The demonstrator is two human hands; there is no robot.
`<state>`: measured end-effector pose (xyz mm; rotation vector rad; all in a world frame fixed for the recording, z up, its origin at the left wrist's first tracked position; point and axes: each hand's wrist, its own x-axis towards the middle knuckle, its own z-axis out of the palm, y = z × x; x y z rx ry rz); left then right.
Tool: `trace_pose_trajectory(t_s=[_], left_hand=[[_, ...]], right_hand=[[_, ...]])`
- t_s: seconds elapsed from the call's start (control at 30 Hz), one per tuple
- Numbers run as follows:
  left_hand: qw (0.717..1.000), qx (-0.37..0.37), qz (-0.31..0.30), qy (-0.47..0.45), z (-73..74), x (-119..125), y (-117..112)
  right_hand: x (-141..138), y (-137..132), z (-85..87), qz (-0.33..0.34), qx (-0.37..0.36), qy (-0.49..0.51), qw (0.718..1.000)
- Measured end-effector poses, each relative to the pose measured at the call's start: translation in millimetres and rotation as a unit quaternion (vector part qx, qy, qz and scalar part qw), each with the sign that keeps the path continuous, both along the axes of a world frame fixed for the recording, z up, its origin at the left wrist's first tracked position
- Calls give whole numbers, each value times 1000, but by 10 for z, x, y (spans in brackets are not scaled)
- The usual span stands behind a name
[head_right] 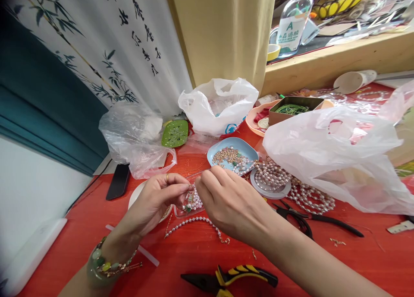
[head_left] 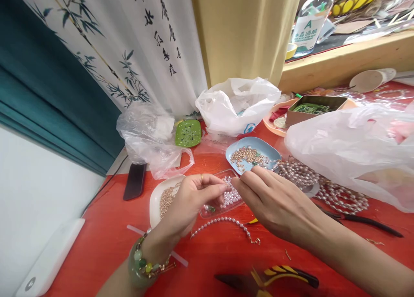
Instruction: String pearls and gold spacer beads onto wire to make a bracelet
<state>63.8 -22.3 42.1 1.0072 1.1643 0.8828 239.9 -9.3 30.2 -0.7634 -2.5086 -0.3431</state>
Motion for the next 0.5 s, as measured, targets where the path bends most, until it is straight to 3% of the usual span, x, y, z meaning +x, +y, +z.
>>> trace_pose_trajectory(t_s=[0.5], left_hand=[[995,42,-7,94,-22,-5,-11]], right_hand=[[18,-12,15,8,20,-14,1000]])
